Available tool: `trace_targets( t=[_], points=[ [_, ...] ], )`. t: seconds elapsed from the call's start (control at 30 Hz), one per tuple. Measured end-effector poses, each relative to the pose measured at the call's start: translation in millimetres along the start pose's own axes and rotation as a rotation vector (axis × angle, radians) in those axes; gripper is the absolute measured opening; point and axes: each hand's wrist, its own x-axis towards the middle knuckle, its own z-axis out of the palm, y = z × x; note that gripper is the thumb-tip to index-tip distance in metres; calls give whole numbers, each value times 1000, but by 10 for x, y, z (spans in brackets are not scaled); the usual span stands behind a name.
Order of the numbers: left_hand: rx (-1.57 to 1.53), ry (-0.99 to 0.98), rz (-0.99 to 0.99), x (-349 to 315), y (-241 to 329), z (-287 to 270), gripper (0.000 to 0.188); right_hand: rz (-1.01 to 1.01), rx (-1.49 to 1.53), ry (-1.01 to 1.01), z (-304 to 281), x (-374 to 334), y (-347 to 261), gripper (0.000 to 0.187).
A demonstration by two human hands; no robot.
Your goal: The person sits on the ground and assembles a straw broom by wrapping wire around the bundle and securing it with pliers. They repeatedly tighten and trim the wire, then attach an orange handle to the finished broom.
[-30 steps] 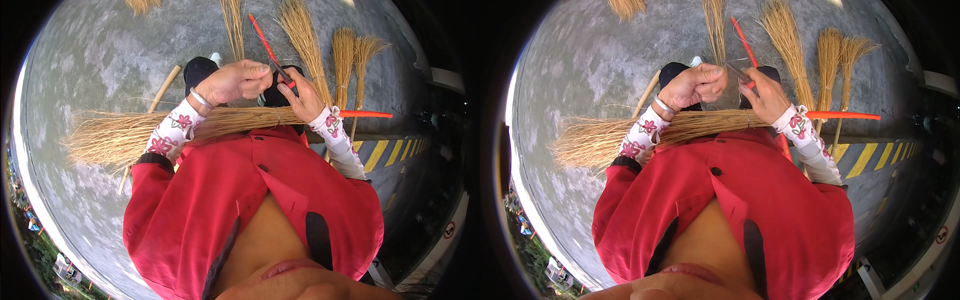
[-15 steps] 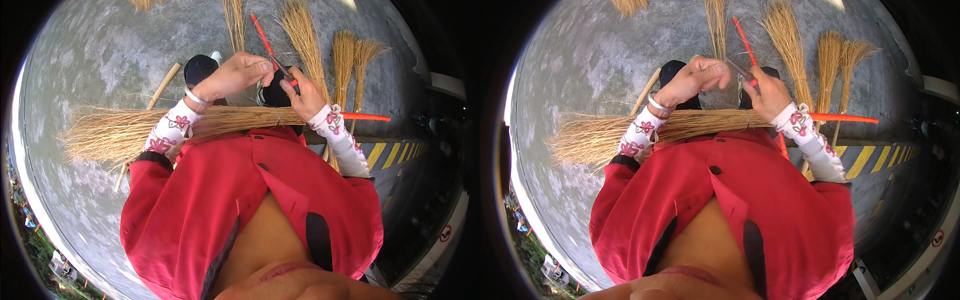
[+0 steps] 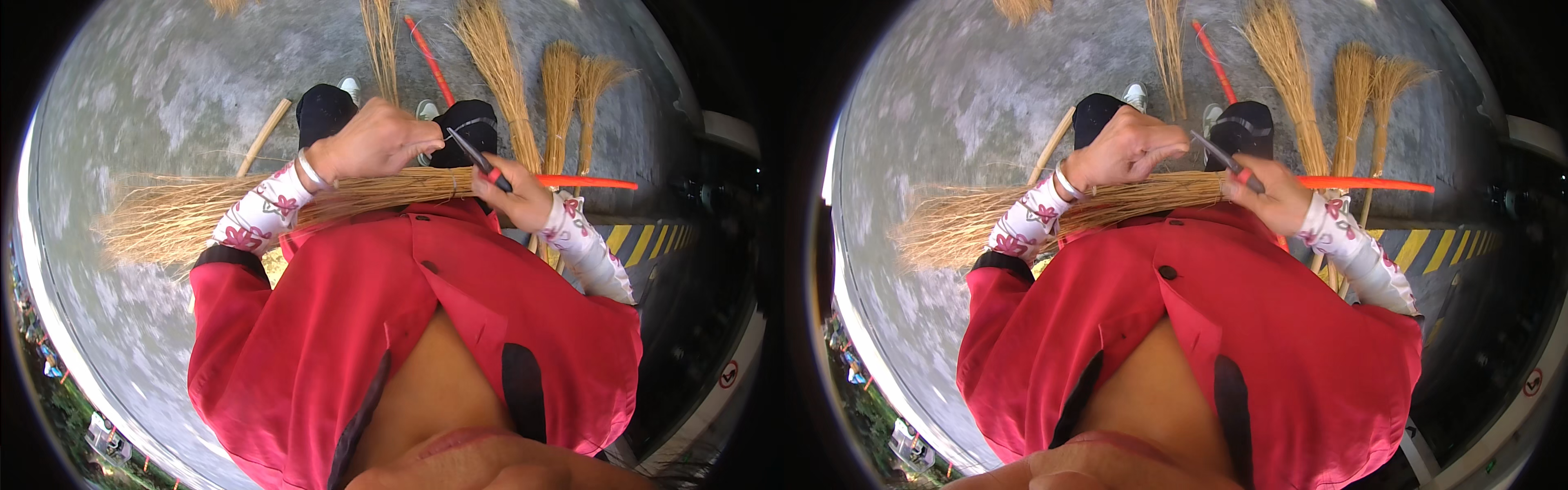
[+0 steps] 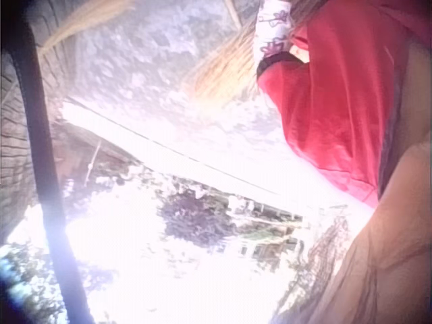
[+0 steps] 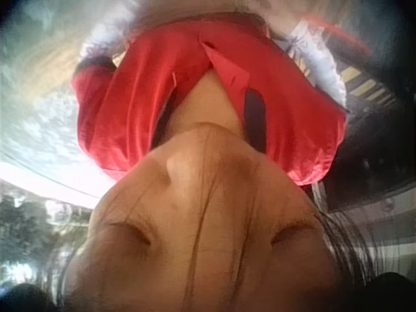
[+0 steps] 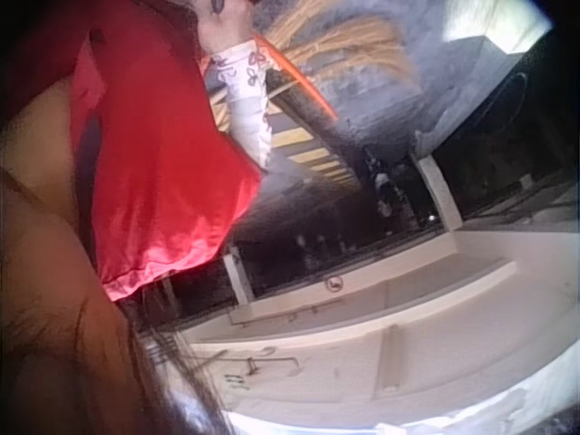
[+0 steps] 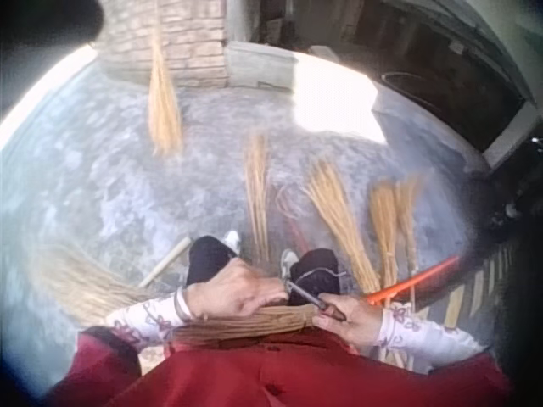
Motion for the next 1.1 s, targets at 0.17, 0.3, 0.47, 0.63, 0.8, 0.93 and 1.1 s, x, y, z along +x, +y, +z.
trace_targets(
  t=[0.17,0.3,0.47,0.63,0.8,0.93,1.1],
  points=[
    [19,6,-290,-10,15,145,23,-74,-740,435,47,253,162,23],
    [10,190,-325,57,70,220,21,31,-681,458,109,291,154,21],
    [-146,369,-317,126,103,180,14,-31,-204,309,94,292,91,19],
    [-253,231,-398,113,89,97,12,-116,-141,312,113,291,103,20],
    [-264,194,-398,129,95,76,14,-59,-320,409,99,272,80,18],
    [-287,166,-435,117,89,71,15,-71,-300,382,86,264,34,18],
    [-274,140,-459,114,68,64,23,-78,-281,362,123,260,27,18]
  ],
)
